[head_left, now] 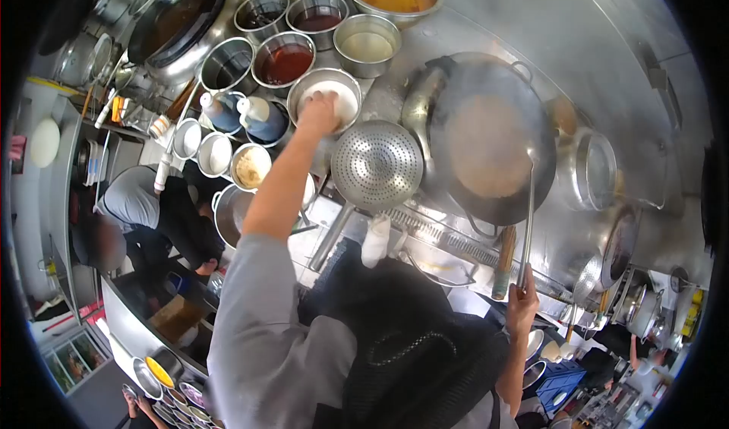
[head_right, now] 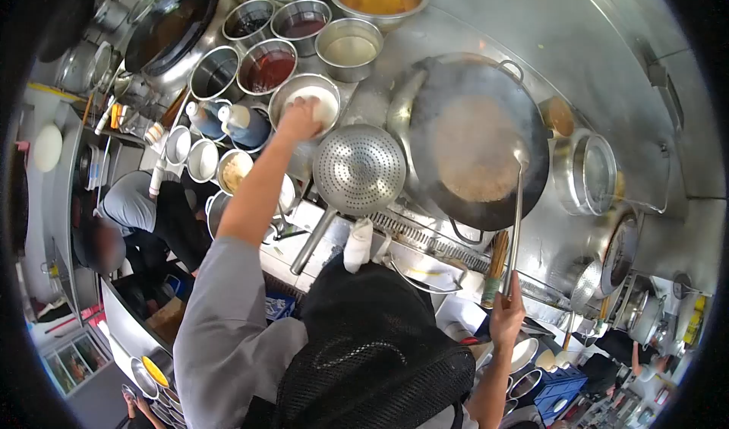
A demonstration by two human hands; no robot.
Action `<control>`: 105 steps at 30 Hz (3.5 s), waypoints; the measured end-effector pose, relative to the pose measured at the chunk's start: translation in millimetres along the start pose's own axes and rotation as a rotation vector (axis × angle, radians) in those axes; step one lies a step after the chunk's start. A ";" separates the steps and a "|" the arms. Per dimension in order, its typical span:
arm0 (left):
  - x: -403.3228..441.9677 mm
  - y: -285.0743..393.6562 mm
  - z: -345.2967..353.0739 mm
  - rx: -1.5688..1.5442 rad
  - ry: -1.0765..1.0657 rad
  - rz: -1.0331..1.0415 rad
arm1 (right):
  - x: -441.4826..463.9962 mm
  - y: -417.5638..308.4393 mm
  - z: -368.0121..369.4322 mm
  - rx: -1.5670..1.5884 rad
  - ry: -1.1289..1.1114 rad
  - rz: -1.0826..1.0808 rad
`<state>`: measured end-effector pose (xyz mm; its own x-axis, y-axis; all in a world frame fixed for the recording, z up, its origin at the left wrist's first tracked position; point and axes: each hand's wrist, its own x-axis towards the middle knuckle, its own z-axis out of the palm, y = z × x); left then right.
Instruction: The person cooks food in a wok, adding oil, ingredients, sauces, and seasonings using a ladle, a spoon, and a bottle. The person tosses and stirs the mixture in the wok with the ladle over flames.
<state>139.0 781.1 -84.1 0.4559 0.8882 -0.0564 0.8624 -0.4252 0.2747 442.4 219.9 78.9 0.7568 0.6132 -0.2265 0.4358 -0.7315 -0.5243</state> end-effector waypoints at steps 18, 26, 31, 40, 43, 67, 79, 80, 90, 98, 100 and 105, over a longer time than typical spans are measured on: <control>28.1 3.9 30.0 0.169 -0.132 -0.075 | 15.8 -181.9 38.5 1.281 -0.578 0.284; 58.6 -38.7 49.4 0.109 -0.099 0.068 | 15.9 -173.8 42.5 1.372 -0.729 0.225; 53.1 23.5 -26.5 -0.254 0.025 0.211 | 23.7 -159.5 53.0 1.400 -0.815 0.210; 54.2 177.8 -105.1 -0.104 -0.062 0.507 | 23.4 -149.2 31.6 1.553 -0.861 0.253; 52.7 197.1 -110.0 -0.068 0.066 0.683 | 22.4 -142.7 20.6 1.593 -0.842 0.252; 42.4 262.3 -77.5 -0.160 0.296 1.010 | 3.2 -107.2 -24.0 1.649 -0.726 0.290; 9.3 337.3 -48.5 -0.061 0.372 0.968 | 5.6 -39.1 -38.9 1.651 -0.643 0.259; -2.6 343.7 -57.0 -0.093 0.393 0.842 | 11.5 -31.4 -39.0 1.501 -0.594 0.195; -187.6 207.5 -60.2 -0.159 0.632 0.283 | 60.4 103.7 -28.0 -0.022 -0.008 -0.442; -337.6 126.1 -3.7 -0.261 0.528 0.045 | 119.1 63.7 -0.8 0.899 -0.479 0.038; -365.1 126.8 1.8 -0.357 0.470 -0.026 | 128.3 74.1 25.8 0.551 -0.369 -0.079; -438.6 107.7 13.7 -0.448 0.297 -0.073 | 56.8 86.8 22.8 -0.287 0.114 -0.539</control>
<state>34.9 343.4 -42.9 0.2603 0.9513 0.1653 0.6818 -0.3023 0.6662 512.0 198.0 1.8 0.4338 0.8947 0.1063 0.8731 -0.3883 -0.2949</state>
